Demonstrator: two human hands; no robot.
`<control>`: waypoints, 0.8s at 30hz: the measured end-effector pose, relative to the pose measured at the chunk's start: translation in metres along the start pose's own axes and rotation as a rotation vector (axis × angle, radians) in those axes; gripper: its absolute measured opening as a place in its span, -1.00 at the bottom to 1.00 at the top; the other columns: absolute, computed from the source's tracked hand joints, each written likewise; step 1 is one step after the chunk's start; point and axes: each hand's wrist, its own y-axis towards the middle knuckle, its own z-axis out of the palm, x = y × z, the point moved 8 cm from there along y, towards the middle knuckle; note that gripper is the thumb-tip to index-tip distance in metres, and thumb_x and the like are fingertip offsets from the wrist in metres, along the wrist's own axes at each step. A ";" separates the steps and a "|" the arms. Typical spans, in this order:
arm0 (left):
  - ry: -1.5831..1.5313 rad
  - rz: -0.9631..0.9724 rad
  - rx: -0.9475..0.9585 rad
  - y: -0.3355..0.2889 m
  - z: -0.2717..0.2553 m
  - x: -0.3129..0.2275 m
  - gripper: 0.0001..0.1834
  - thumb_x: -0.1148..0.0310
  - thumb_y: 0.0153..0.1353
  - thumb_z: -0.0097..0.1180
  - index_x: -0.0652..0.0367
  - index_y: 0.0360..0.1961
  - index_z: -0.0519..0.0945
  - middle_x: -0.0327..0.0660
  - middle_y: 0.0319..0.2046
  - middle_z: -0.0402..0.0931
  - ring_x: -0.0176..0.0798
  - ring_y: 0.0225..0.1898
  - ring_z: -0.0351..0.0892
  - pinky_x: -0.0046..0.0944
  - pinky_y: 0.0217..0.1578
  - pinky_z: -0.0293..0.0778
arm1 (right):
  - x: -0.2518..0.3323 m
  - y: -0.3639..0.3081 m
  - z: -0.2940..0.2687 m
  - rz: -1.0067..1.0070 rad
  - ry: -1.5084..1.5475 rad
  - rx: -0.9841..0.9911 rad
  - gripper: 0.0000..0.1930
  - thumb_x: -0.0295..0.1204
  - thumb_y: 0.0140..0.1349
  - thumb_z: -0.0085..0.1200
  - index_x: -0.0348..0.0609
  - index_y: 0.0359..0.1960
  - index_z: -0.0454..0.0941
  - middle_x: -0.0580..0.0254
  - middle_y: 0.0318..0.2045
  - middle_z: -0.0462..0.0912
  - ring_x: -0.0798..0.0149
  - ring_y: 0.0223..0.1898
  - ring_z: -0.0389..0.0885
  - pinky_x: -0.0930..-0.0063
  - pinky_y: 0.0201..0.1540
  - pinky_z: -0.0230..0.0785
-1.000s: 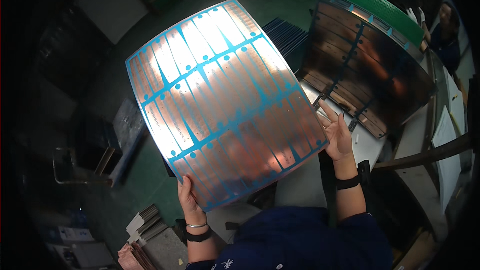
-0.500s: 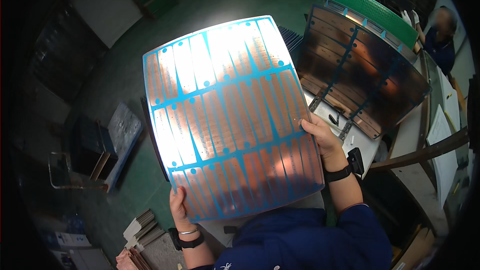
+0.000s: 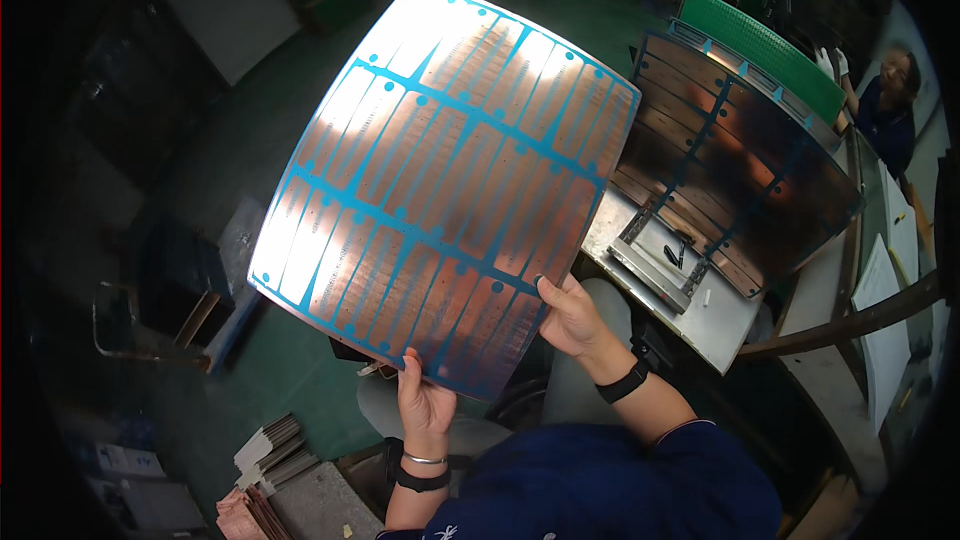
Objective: Inspecting and sorting thin metal or printed circuit board sheets from a drying rack.
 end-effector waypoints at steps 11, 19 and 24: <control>0.209 0.073 -0.091 0.001 -0.029 -0.083 -0.79 0.33 0.30 -0.04 0.12 -0.07 0.45 -0.36 -0.33 0.56 -0.46 -0.26 0.54 -0.42 -0.24 0.54 | 0.174 -0.043 -0.039 -0.409 -0.369 -0.337 -0.54 -0.29 0.35 -0.22 -0.34 0.19 0.21 -0.10 -0.11 0.55 0.20 -0.22 0.61 0.43 -0.14 0.50; 0.484 0.092 -0.205 -0.002 -0.038 -0.103 -0.86 0.36 0.27 0.02 0.16 -0.19 0.49 -0.38 -0.34 0.52 -0.56 -0.32 0.48 -0.55 -0.29 0.43 | 0.165 -0.057 -0.046 -0.163 -0.843 -0.228 -0.51 -0.23 0.33 -0.10 -0.33 0.17 0.28 0.17 -0.28 0.63 0.44 -0.33 0.59 0.67 -0.27 0.41; 0.569 0.118 -0.264 -0.004 -0.037 -0.105 -0.81 0.30 0.29 0.00 0.17 -0.17 0.50 -0.37 -0.33 0.53 -0.47 -0.29 0.50 -0.45 -0.21 0.43 | 0.154 -0.058 -0.038 -0.229 -0.896 -0.236 -0.56 -0.28 0.31 -0.07 -0.30 0.14 0.33 0.16 0.01 0.48 0.38 0.02 0.43 0.50 0.08 0.26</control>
